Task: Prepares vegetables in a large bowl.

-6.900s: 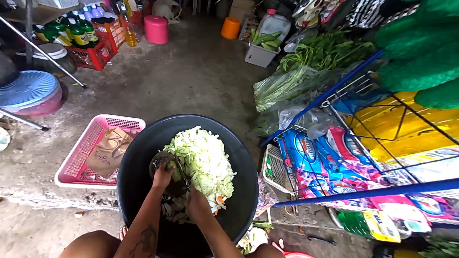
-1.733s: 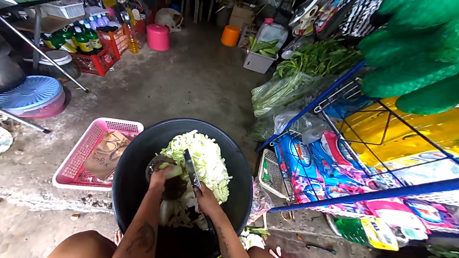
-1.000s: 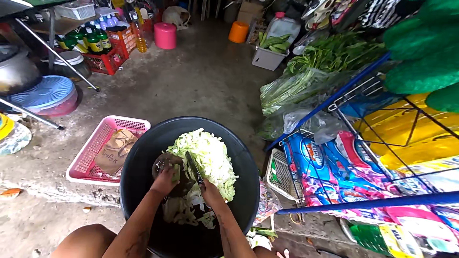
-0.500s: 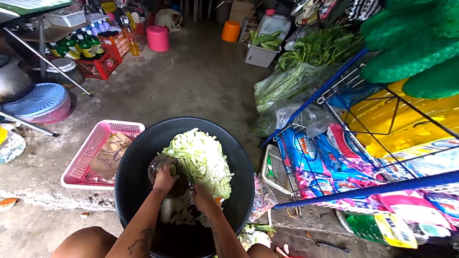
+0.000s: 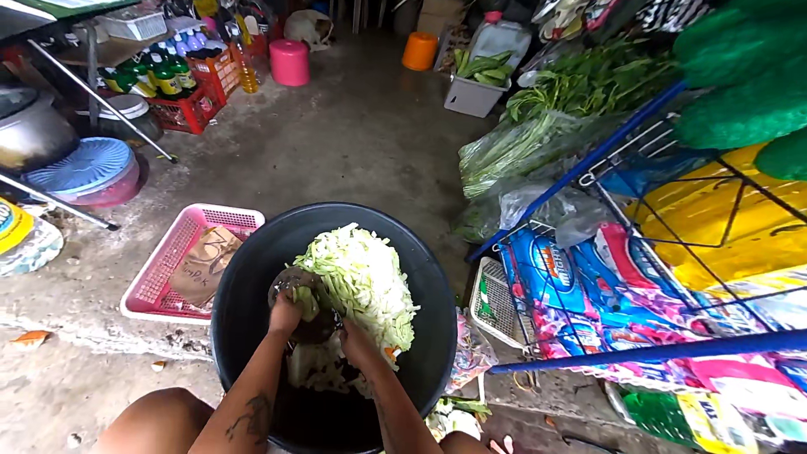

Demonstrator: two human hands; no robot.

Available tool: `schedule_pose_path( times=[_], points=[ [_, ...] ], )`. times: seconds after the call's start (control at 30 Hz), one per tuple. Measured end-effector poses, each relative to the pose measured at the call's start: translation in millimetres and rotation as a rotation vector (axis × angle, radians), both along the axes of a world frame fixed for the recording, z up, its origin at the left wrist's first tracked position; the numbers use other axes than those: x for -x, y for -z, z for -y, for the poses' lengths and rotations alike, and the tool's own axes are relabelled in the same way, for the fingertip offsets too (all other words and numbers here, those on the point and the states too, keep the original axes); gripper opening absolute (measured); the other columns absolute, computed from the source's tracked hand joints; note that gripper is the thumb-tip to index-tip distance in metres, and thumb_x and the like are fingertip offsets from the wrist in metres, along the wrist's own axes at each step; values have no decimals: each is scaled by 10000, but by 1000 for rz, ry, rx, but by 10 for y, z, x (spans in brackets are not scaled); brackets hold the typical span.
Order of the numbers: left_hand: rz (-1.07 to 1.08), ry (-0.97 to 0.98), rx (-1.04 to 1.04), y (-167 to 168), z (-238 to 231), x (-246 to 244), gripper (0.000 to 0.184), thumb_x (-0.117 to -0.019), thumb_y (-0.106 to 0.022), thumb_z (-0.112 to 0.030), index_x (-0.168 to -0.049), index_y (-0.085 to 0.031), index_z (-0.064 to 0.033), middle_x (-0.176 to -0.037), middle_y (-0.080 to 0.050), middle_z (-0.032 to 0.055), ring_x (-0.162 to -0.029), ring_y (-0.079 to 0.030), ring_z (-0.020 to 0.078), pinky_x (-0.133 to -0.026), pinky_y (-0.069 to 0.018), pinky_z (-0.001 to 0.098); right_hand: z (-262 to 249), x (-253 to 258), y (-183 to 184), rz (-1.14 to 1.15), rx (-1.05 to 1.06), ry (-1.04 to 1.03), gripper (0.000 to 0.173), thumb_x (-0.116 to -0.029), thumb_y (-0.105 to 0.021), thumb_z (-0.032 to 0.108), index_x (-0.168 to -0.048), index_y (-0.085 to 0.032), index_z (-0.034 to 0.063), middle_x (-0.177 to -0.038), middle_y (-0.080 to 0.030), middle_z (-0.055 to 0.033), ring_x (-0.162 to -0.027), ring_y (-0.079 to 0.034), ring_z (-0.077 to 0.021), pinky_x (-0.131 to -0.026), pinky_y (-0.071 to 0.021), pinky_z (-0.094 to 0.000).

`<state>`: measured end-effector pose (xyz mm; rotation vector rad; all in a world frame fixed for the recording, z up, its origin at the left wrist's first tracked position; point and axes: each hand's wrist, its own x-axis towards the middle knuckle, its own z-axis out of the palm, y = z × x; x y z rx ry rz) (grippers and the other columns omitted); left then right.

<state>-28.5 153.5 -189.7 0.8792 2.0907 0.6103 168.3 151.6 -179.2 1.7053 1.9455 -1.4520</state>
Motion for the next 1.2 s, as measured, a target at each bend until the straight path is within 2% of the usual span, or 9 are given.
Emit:
schedule_pose_path(
  times=[0.13,0.2,0.33,0.47,0.6,0.7,0.83,1.07,1.2],
  points=[
    [-200,98,96,-72,-77,141,432,-1022,-580,-185,-1441,-542,-88,-1411,-597,212,-1297,-591,395,-1074,-479,580,3,-15,48,-10,-23,17,448,-1127,-389,297,-1535,-409,113,-1238,-643,-236,-960,-699,-362,-843,-569,-532],
    [-282,132,103,-156,-70,132,413,-1001,-585,-148,-1410,-573,-90,-1478,-523,230,-1323,-556,421,-1076,-475,592,27,-10,-2,12,-49,14,438,-1125,-397,294,-1518,-433,105,-1267,-647,-228,-1041,-696,-365,-898,-559,-537],
    [-60,166,155,-133,-2,51,462,-1023,-601,-251,-1408,-547,-1,-1340,-621,268,-1219,-633,412,-1037,-497,597,95,3,-68,44,-64,-24,441,-1123,-404,308,-1512,-448,103,-1303,-650,-221,-1164,-670,-371,-992,-528,-557],
    [121,23,15,7,-4,-75,568,-982,-663,-169,-1485,-456,-4,-1342,-614,265,-1191,-648,393,-1025,-522,543,69,39,-46,23,-39,10,453,-1129,-381,302,-1538,-410,109,-1276,-652,-236,-1093,-689,-383,-941,-546,-560],
    [41,62,-41,-98,-140,-47,507,-974,-666,-124,-1442,-501,-17,-1344,-618,251,-1249,-614,387,-1068,-483,550,53,94,8,-4,-45,30,458,-1135,-364,321,-1526,-407,88,-1214,-660,-239,-978,-712,-370,-866,-574,-538],
    [-86,189,15,-118,-196,21,420,-974,-645,-123,-1378,-579,-29,-1360,-614,241,-1273,-601,389,-1076,-476,565,88,170,-31,27,-71,-5,444,-1126,-383,287,-1513,-417,71,-1246,-667,-233,-1092,-701,-374,-945,-559,-550],
    [-202,359,-45,-65,-189,0,432,-939,-664,-76,-1368,-612,-79,-1502,-496,229,-1375,-511,391,-1119,-456,534,131,284,-94,141,-132,-41,519,-1059,-487,179,-1555,-344,125,-1245,-682,-218,-1142,-694,-373,-959,-559,-561],
    [-213,321,-70,-6,-187,14,326,-1023,-614,-204,-1322,-662,-84,-1443,-563,212,-1344,-551,355,-1126,-456,499,202,320,-49,143,-147,-70,470,-1091,-440,198,-1545,-361,105,-1258,-674,-215,-1157,-687,-369,-973,-557,-542],
    [-263,388,-63,-16,-249,10,343,-1029,-557,-123,-1354,-665,-105,-1500,-526,172,-1371,-533,327,-1149,-441,475,169,356,-133,262,-174,-104,496,-1064,-467,193,-1543,-360,121,-1217,-695,-206,-1120,-706,-368,-932,-574,-544]
  ],
)
